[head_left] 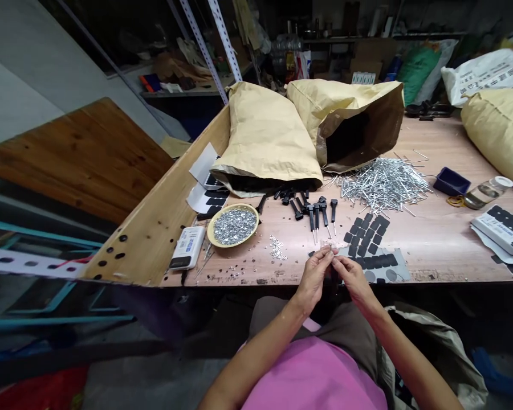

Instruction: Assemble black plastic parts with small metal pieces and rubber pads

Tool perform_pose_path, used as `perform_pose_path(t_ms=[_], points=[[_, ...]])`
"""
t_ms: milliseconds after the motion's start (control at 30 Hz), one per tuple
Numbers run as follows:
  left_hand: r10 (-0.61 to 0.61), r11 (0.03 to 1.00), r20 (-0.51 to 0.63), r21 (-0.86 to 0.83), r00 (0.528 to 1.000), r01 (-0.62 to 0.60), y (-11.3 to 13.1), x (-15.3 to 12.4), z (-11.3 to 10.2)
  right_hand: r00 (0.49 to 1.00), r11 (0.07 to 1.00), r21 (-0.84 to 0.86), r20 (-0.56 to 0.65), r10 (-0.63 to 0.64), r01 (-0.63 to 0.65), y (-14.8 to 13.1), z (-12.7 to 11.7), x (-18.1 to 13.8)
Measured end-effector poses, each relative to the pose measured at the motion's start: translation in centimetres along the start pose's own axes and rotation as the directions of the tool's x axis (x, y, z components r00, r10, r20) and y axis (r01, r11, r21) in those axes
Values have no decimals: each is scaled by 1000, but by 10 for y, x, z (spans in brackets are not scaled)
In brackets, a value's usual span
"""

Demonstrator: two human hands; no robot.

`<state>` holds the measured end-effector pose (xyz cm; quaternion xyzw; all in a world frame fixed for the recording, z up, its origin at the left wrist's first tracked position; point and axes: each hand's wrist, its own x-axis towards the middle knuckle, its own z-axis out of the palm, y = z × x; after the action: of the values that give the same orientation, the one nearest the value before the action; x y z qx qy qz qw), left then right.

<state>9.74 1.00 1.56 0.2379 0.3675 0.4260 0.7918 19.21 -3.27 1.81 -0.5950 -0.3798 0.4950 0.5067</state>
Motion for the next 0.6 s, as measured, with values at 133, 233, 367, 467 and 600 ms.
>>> perform_pose_path(t_ms=[133, 233, 367, 467, 600], points=[[66, 995, -24, 74, 998, -64, -10, 1, 4, 993, 990, -70, 4, 121, -121, 1, -16, 0], [49, 978, -3, 204, 999, -48, -13, 3, 5, 973, 895, -437, -153, -172, 90, 0, -54, 11], [124, 871, -8, 479, 992, -105, -21, 9, -12, 829, 464, -886, -266, -493, -8, 0, -120, 42], [368, 694, -10, 669, 930, -267, -29, 15, -36, 847, 182, -979, -172, -503, -91, -1, -159, 69], [589, 473, 57, 784, 806, -401, -38, 24, -62, 885, 27, -1000, -20, -466, -8, -2, -177, 88]])
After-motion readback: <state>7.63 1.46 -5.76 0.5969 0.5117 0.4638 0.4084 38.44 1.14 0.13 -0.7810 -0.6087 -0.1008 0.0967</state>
